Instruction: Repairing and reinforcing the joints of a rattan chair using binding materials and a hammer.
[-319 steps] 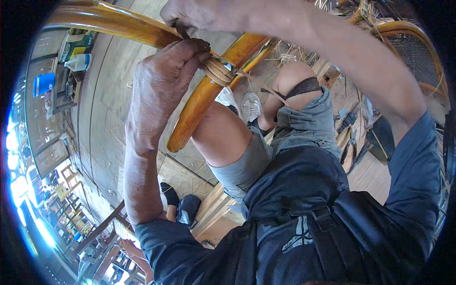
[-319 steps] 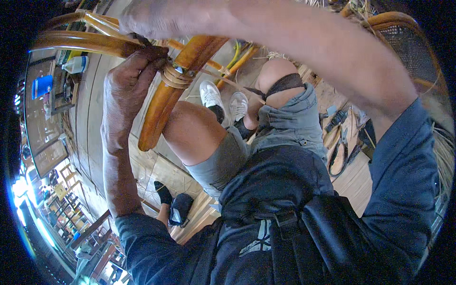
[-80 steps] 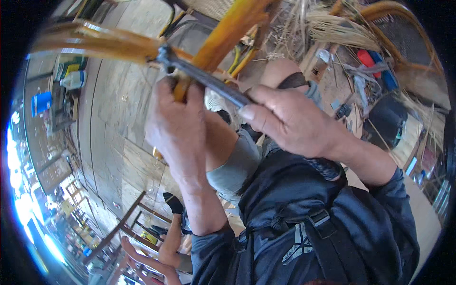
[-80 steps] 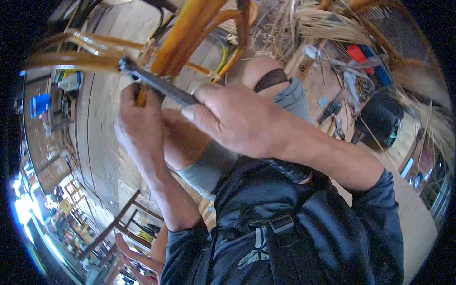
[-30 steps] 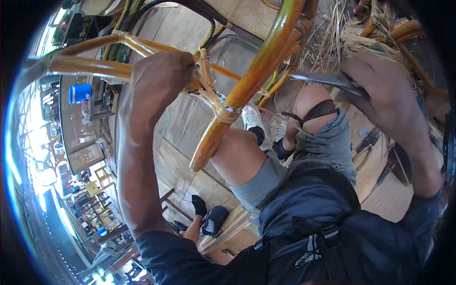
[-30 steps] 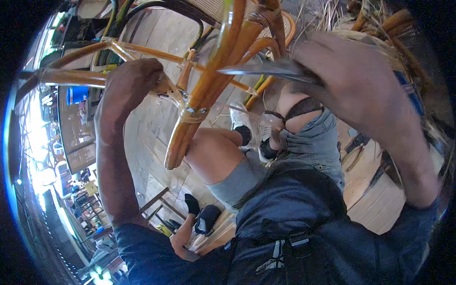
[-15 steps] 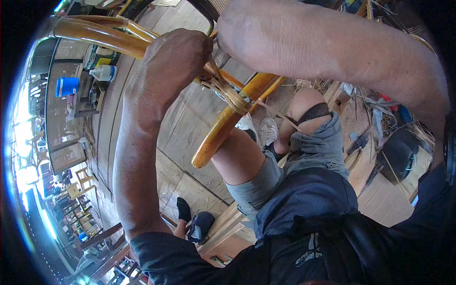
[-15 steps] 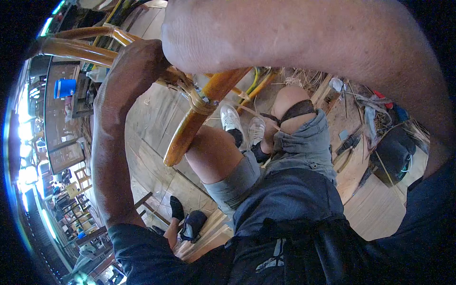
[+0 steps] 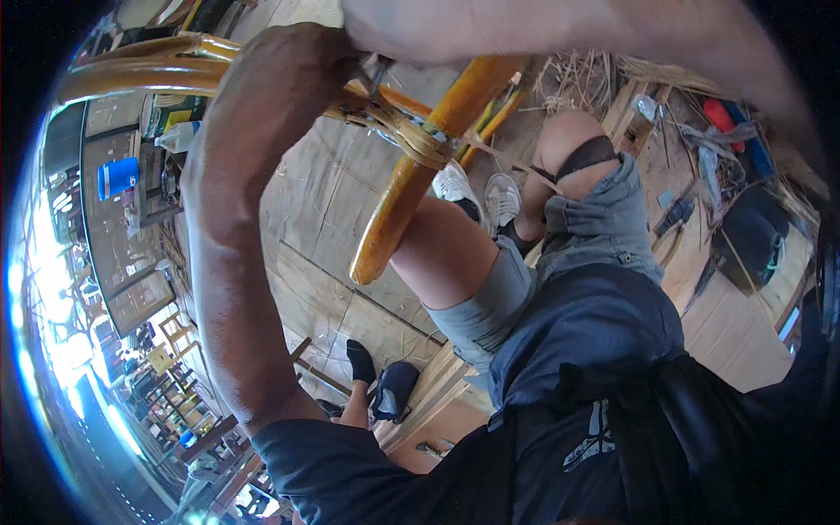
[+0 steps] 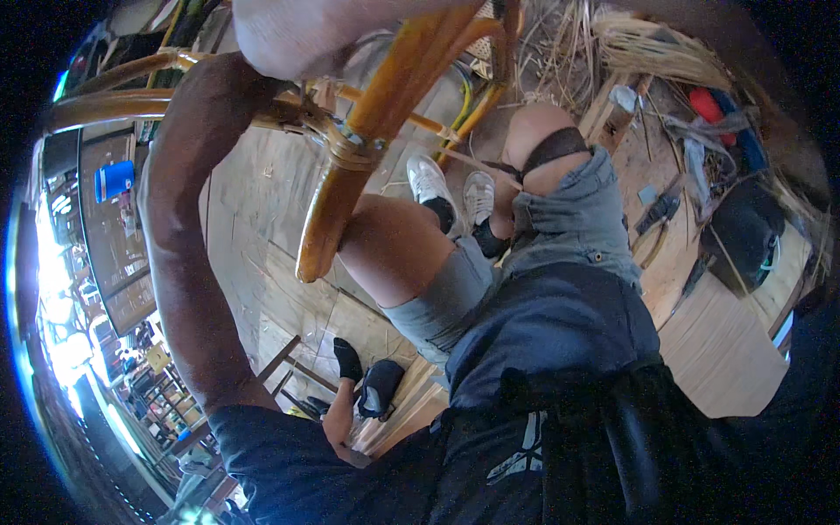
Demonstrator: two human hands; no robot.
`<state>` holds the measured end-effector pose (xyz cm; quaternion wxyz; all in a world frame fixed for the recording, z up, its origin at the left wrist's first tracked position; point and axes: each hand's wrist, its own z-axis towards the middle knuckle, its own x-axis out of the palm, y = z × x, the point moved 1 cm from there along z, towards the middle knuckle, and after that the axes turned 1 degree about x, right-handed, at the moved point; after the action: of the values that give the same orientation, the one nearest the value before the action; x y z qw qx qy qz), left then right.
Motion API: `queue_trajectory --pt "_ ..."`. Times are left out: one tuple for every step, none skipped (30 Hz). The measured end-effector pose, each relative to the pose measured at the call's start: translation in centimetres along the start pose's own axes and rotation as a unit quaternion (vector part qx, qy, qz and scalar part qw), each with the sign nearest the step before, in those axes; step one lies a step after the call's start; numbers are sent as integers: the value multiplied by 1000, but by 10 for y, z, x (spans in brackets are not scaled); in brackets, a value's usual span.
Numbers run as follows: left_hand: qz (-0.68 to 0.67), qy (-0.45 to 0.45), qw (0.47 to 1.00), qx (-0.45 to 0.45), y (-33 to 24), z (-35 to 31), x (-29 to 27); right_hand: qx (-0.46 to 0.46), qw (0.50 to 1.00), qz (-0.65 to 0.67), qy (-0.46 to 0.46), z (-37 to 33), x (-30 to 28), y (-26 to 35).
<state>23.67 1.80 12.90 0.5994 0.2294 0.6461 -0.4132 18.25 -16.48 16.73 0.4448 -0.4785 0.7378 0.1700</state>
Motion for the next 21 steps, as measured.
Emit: queue_trajectory --pt "-65 28 996 -51 -4 3 -2 9 1000 16 -1 -3 4 1" --pt "41 73 994 -76 -13 8 -3 18 999 32 -1 -6 9 2" --pt "126 94 983 -93 -16 10 -1 28 999 47 -1 -9 13 2" --pt "125 96 984 -88 -20 10 -1 38 998 58 -4 -12 16 3" --pt "138 98 977 -132 -24 11 0 48 996 69 -7 -15 19 3" --pt "152 98 968 -176 -27 13 0 58 995 80 -11 -19 22 3" --pt "154 99 968 -171 -27 15 0 69 993 90 -16 -22 24 3" --pt "153 84 975 -140 -26 15 1 80 992 99 -23 -25 26 3" --pt "153 69 980 -109 -24 15 1 92 989 109 -30 -29 28 2" --pt "155 70 980 -105 -22 14 1 102 987 119 -37 -32 30 2" --pt "128 77 981 -122 -19 11 0 113 984 129 -44 -35 32 2" --pt "101 83 982 -139 -18 11 -2 123 981 139 -53 -37 34 1" --pt "104 85 981 -138 -19 12 -2 131 978 148 -61 -40 36 1" --pt "118 101 976 -152 -21 13 -2 138 975 157 -69 -42 37 1" --pt "132 117 970 -166 -22 13 -3 145 972 165 -79 -45 38 1" --pt "136 119 969 -167 -25 14 -5 151 969 174 -88 -47 40 2" --pt "128 117 970 -169 -29 14 -6 156 966 182 -97 -50 41 3" --pt "121 115 971 -171 -32 13 -8 161 963 190 -107 -52 43 4" --pt "120 118 971 -170 -30 13 -6 167 959 199 -111 -52 44 6" --pt "114 109 975 -157 -28 13 -4 174 956 209 -114 -53 45 8" --pt "107 100 979 -142 -26 13 -1 181 952 218 -116 -53 47 10"
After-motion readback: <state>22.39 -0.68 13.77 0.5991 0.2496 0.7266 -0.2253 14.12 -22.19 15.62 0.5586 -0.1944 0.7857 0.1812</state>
